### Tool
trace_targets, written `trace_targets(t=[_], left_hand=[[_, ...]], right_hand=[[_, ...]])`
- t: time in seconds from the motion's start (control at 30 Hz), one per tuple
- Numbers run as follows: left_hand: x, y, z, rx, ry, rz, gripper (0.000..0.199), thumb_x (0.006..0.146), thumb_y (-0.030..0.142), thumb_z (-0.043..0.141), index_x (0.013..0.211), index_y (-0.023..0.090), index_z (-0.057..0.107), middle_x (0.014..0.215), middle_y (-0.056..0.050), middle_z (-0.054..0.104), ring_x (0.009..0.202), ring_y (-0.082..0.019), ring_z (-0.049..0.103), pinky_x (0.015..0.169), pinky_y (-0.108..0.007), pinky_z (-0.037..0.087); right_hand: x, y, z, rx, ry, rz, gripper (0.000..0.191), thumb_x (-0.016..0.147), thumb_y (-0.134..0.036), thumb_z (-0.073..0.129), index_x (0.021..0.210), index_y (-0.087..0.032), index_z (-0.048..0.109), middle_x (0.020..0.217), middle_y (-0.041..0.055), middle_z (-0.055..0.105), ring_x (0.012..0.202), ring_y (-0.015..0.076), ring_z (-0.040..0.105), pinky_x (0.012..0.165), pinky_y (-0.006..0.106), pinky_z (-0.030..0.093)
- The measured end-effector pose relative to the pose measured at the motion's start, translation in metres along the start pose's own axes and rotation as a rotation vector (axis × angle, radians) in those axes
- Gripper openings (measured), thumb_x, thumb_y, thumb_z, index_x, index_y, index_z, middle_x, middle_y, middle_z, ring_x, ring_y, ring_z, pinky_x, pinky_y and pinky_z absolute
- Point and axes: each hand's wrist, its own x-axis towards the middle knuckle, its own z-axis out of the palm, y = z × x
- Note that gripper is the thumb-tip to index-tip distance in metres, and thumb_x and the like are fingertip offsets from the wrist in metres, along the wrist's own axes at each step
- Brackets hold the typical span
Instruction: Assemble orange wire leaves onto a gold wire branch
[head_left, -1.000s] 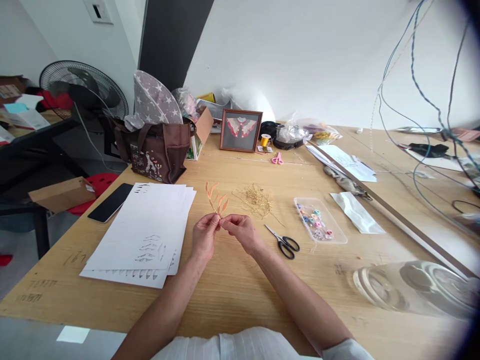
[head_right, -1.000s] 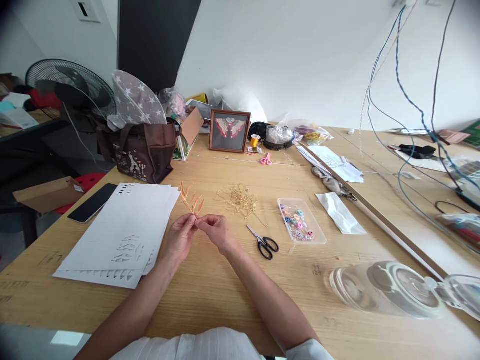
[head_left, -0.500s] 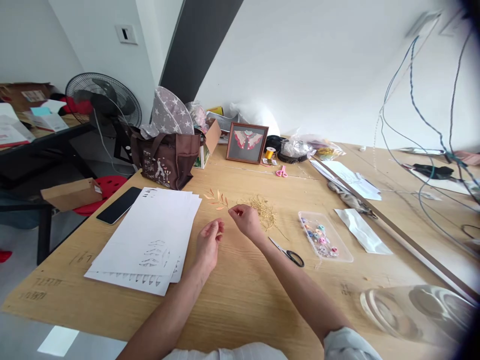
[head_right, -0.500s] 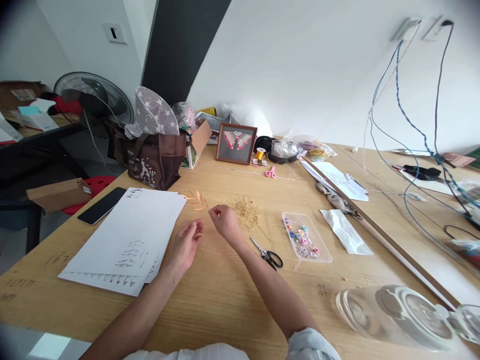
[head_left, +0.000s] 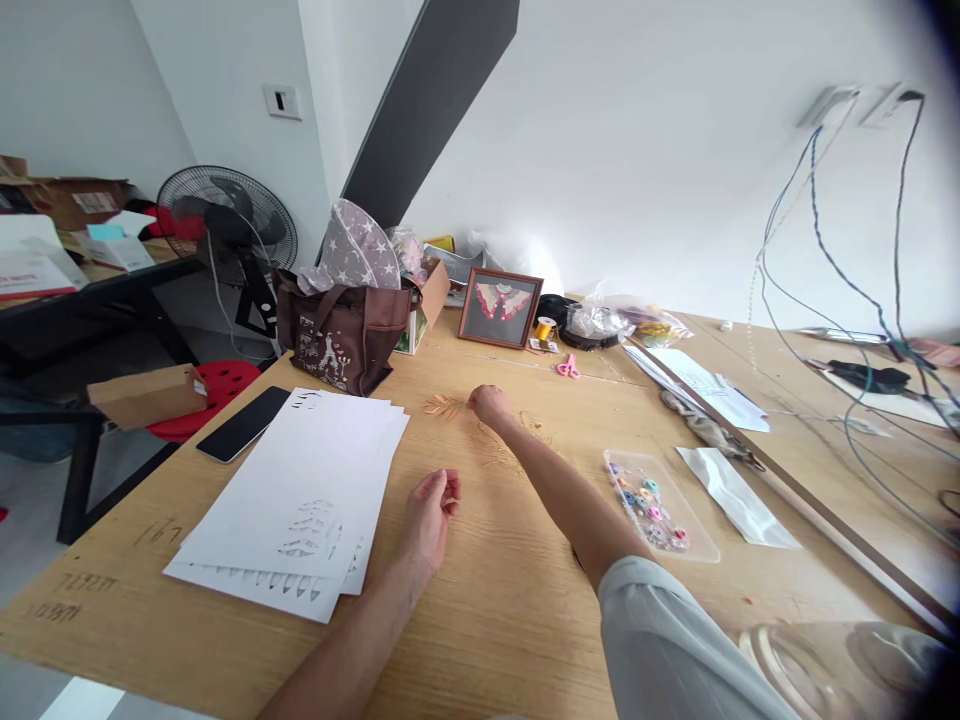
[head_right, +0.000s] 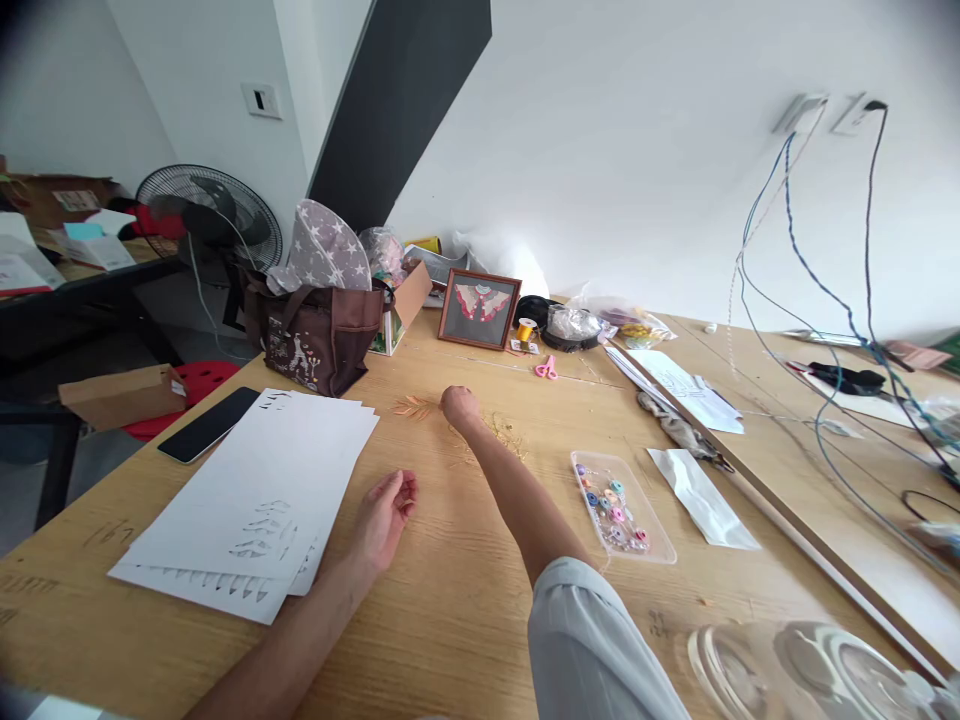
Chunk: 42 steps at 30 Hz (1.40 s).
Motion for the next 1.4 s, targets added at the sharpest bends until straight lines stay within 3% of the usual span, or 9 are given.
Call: trace_targets(t=[0.5, 0.8, 0.93, 1.13, 1.4], left_hand=[[-0.003, -0.003, 0.000, -0.028, -0.018, -0.051, 0.025, 0.064, 0.035, 0.068, 0.072, 0.012, 0.061, 0.067, -0.002, 0.058, 0.058, -0.008, 0.051, 0.052, -0.020, 0.033], [-0.001, -0.003, -0.001, -0.034, -0.020, -0.084, 0.026, 0.062, 0.034, 0.070, 0.072, 0.012, 0.061, 0.067, -0.002, 0.059, 0.056, -0.009, 0.052, 0.050, -0.021, 0.033], [-0.001, -0.003, -0.002, -0.033, -0.039, -0.083, 0.025, 0.062, 0.033, 0.069, 0.072, 0.012, 0.061, 0.069, -0.003, 0.059, 0.058, -0.009, 0.052, 0.050, -0.020, 0.033], [-0.002, -0.005, -0.002, 0.026, -0.058, -0.013, 0.027, 0.064, 0.036, 0.067, 0.073, 0.012, 0.061, 0.067, -0.003, 0.057, 0.056, -0.008, 0.050, 0.049, -0.020, 0.032], [0.001, -0.013, -0.007, 0.176, -0.126, 0.056, 0.035, 0.066, 0.045, 0.064, 0.072, 0.010, 0.061, 0.063, -0.003, 0.058, 0.052, -0.009, 0.050, 0.049, -0.021, 0.032]], right_hand=[[-0.005, -0.003, 0.011, -0.028, 0.057, -0.002, 0.022, 0.080, -0.019, 0.051, 0.093, -0.017, 0.069, 0.096, 0.0132, 0.067, 0.087, 0.0224, 0.061, 0.068, 0.026, 0.041], [-0.020, -0.003, 0.001, -0.037, 0.126, -0.052, 0.024, 0.082, -0.020, 0.054, 0.103, -0.016, 0.065, 0.104, 0.0125, 0.062, 0.102, 0.0214, 0.051, 0.080, 0.025, 0.038], [-0.050, 0.004, -0.008, -0.017, 0.177, -0.097, 0.025, 0.084, -0.019, 0.050, 0.105, -0.017, 0.064, 0.107, 0.0098, 0.062, 0.102, 0.0200, 0.050, 0.082, 0.024, 0.036], [-0.124, 0.029, -0.018, 0.133, 0.271, -0.177, 0.023, 0.083, -0.021, 0.048, 0.096, -0.017, 0.066, 0.095, 0.0067, 0.065, 0.091, 0.0173, 0.056, 0.079, 0.024, 0.038], [-0.226, 0.072, -0.038, 0.358, 0.339, -0.091, 0.024, 0.081, -0.027, 0.046, 0.086, -0.018, 0.067, 0.084, 0.0068, 0.067, 0.072, 0.0171, 0.060, 0.067, 0.026, 0.043]])
